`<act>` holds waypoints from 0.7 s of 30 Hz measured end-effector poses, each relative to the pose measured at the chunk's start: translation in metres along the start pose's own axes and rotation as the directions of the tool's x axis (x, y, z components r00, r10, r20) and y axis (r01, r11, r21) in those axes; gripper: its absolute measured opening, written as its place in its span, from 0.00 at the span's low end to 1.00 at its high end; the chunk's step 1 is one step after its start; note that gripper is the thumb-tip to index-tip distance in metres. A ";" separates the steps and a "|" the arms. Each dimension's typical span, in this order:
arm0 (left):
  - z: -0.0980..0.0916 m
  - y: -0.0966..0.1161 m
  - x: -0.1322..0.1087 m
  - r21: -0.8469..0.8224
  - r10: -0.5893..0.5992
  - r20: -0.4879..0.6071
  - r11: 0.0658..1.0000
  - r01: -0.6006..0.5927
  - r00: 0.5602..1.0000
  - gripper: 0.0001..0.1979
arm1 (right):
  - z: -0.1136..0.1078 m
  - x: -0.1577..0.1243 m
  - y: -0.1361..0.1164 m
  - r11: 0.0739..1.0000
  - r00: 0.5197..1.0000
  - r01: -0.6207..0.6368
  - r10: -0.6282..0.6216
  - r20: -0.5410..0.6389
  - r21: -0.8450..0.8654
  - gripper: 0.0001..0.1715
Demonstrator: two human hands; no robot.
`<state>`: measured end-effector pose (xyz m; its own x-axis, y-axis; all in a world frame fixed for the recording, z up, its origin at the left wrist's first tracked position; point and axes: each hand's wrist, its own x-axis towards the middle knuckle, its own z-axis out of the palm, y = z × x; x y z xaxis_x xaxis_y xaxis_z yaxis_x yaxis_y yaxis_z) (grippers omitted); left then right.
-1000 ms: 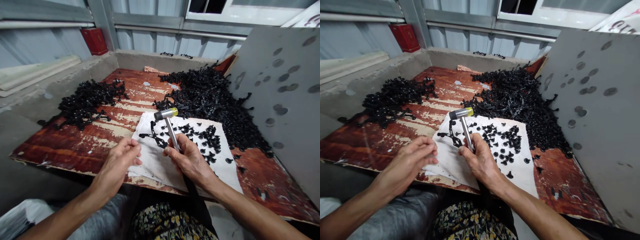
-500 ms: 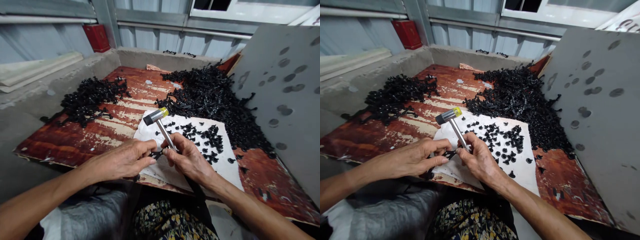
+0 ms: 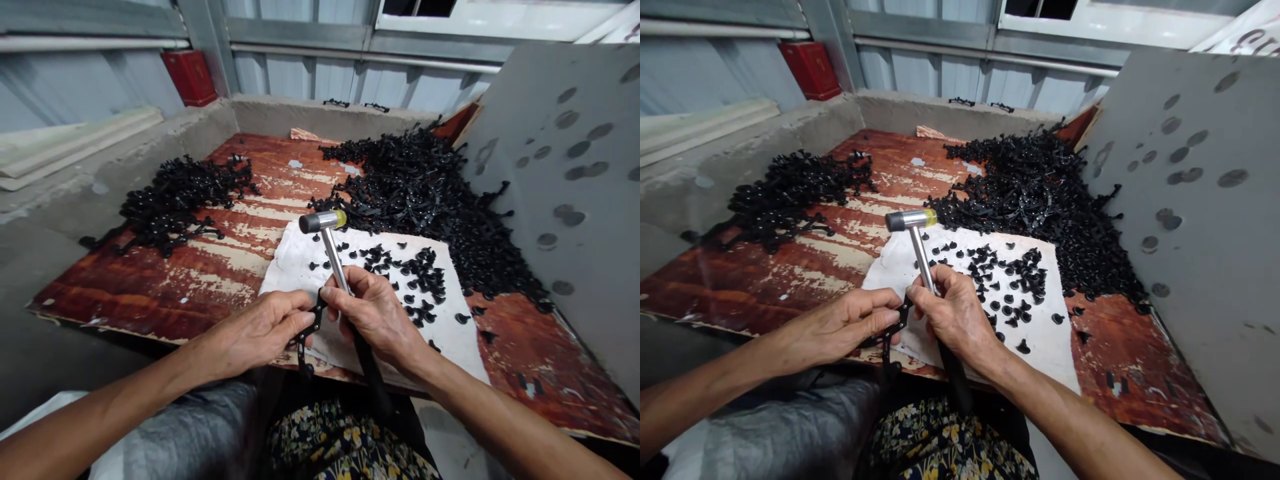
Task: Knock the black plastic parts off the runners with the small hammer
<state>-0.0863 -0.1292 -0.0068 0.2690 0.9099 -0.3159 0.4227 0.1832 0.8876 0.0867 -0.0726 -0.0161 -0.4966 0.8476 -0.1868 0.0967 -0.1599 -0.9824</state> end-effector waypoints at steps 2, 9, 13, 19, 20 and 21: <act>0.003 0.000 0.001 -0.041 -0.011 -0.031 0.999 0.010 0.999 0.13 | 0.003 0.000 0.000 0.999 0.999 -0.027 0.027 0.018 0.028 0.06; 0.008 -0.002 0.003 -0.211 -0.108 -0.060 0.973 0.093 0.992 0.15 | 0.001 0.001 0.007 1.000 0.999 -0.006 0.007 0.047 -0.022 0.09; -0.010 -0.010 0.005 -0.236 -0.137 -0.186 0.967 0.091 0.973 0.16 | -0.017 -0.001 0.009 0.958 0.999 0.042 -0.032 0.040 -0.284 0.08; -0.026 -0.022 0.010 -0.414 -0.222 -0.314 0.907 0.077 0.923 0.14 | -0.036 -0.003 0.010 0.753 0.978 0.196 -0.197 0.070 -0.628 0.14; -0.027 -0.023 0.011 -0.419 -0.228 -0.317 0.904 0.080 0.920 0.14 | -0.037 -0.002 0.011 0.726 0.974 0.209 -0.212 0.076 -0.655 0.16; -0.027 -0.024 0.012 -0.418 -0.228 -0.314 0.905 0.081 0.922 0.14 | -0.039 -0.001 0.012 0.714 0.971 0.219 -0.227 0.076 -0.665 0.17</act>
<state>-0.1168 -0.1124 -0.0232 -0.1201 0.9139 -0.3878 0.0421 0.3950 0.9177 0.1218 -0.0563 -0.0277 -0.5696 0.8209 0.0414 0.5337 0.4077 -0.7409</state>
